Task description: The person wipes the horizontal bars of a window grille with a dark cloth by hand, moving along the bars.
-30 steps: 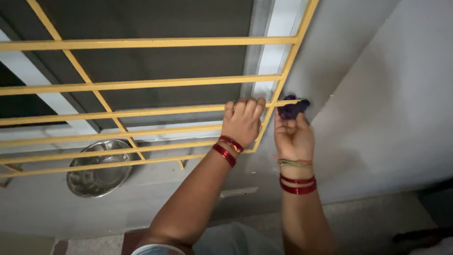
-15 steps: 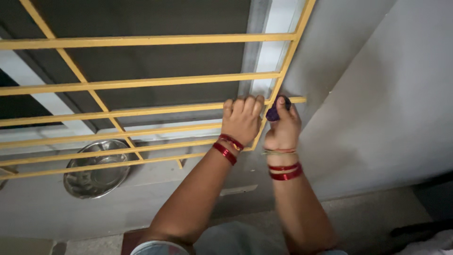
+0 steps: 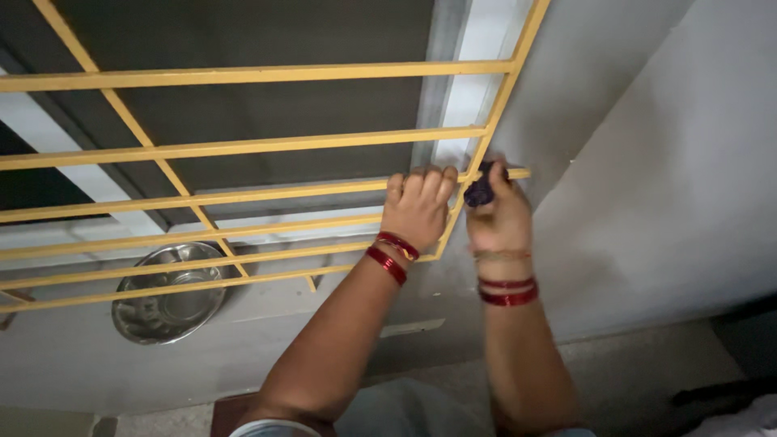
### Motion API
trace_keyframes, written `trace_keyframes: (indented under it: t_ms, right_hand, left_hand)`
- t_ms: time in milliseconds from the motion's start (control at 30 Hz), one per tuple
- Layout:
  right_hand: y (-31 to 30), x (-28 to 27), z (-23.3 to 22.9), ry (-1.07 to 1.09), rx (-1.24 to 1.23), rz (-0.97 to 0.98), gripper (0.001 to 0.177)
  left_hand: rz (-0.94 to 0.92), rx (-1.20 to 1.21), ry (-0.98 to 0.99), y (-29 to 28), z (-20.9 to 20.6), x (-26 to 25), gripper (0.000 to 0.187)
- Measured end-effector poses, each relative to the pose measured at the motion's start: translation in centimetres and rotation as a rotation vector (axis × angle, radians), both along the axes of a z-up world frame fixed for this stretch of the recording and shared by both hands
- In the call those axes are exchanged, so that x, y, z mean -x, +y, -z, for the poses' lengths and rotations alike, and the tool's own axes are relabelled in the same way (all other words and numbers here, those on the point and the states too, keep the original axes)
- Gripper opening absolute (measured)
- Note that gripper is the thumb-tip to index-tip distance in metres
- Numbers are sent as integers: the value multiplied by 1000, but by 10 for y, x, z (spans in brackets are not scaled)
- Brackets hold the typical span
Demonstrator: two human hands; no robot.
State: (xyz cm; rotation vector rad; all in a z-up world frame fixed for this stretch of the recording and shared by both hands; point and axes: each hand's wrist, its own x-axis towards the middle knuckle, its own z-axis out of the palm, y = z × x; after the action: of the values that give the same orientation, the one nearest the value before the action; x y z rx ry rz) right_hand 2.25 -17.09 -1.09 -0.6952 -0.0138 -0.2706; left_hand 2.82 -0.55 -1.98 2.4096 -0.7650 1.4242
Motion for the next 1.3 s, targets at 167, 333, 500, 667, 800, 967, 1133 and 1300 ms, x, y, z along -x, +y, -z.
trace_keyframes:
  t_ms: [167, 333, 500, 667, 800, 967, 1133, 1300]
  right_hand:
    - [-4, -5, -19, 75, -533, 103, 23]
    - [8, -5, -23, 62, -576, 98, 21]
    - [57, 17, 10, -197, 244, 385, 12]
    - [48, 43, 0, -64, 633, 592, 28]
    - [55, 67, -24, 209, 1055, 942, 42]
    - [49, 55, -44, -213, 1733, 1168, 28]
    - [31, 54, -39, 39, 1764, 1255, 24]
    - [39, 43, -19, -78, 1681, 1352, 36]
  left_hand:
    - [-26, -47, -28, 5, -1, 0, 48]
    - [17, -39, 11, 10, -4, 5, 50]
    - [118, 17, 118, 9, -9, 8, 52]
    - [44, -27, 49, 8, -6, 6, 49]
    - [40, -11, 33, 7, -5, 4, 48]
    - [31, -2, 35, 5, -4, 4, 46]
    - [23, -8, 37, 4, -5, 3, 47]
    - [46, 57, 2, 3, -4, 4, 45]
